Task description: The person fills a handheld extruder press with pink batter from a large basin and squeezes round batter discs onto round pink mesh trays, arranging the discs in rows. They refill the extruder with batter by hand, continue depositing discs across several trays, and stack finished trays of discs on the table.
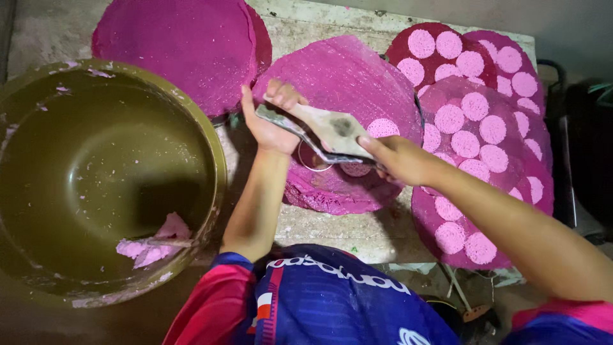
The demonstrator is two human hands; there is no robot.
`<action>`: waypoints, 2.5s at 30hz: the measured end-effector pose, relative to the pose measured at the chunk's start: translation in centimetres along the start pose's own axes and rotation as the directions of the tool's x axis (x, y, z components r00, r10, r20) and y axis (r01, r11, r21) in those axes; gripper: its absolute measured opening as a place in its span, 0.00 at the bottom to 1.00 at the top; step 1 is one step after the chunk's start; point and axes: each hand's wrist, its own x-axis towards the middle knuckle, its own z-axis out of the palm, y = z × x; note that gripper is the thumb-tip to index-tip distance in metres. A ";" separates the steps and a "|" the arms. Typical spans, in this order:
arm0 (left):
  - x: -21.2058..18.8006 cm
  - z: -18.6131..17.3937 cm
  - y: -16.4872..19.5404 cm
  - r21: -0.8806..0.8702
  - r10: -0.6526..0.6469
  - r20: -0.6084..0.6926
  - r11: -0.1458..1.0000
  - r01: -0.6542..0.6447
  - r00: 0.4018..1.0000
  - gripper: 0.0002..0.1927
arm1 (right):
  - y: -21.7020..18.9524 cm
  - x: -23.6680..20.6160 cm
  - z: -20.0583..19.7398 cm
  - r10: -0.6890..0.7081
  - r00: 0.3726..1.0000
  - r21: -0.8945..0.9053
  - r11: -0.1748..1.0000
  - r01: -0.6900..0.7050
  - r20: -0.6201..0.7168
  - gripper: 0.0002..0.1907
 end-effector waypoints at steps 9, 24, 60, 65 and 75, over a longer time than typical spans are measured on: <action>-1.0 -3.7 1.2 -0.007 0.065 -0.050 0.998 -0.066 0.997 0.27 | -1.7 0.5 1.5 -0.045 0.999 -0.143 0.989 0.045 0.003 0.41; 2.1 -1.8 2.7 0.182 0.122 -0.058 0.977 -0.110 0.991 0.27 | -2.3 2.0 3.1 -0.264 0.929 -0.276 0.942 0.191 -0.261 0.35; -6.7 -0.8 0.0 0.668 -0.224 -0.174 -0.742 -0.053 0.959 0.64 | 6.9 -0.9 5.4 -0.397 0.592 0.156 0.724 0.672 -0.702 0.43; -5.4 -2.8 0.9 0.688 -0.165 -0.210 -0.725 0.026 0.964 0.65 | 11.7 -2.1 8.4 -0.197 0.609 0.341 0.680 0.649 -0.768 0.45; -2.6 6.0 0.1 0.595 -0.284 0.171 -0.734 -0.329 0.943 0.69 | 12.3 -4.7 11.4 -0.265 0.593 0.351 0.600 0.719 -0.761 0.32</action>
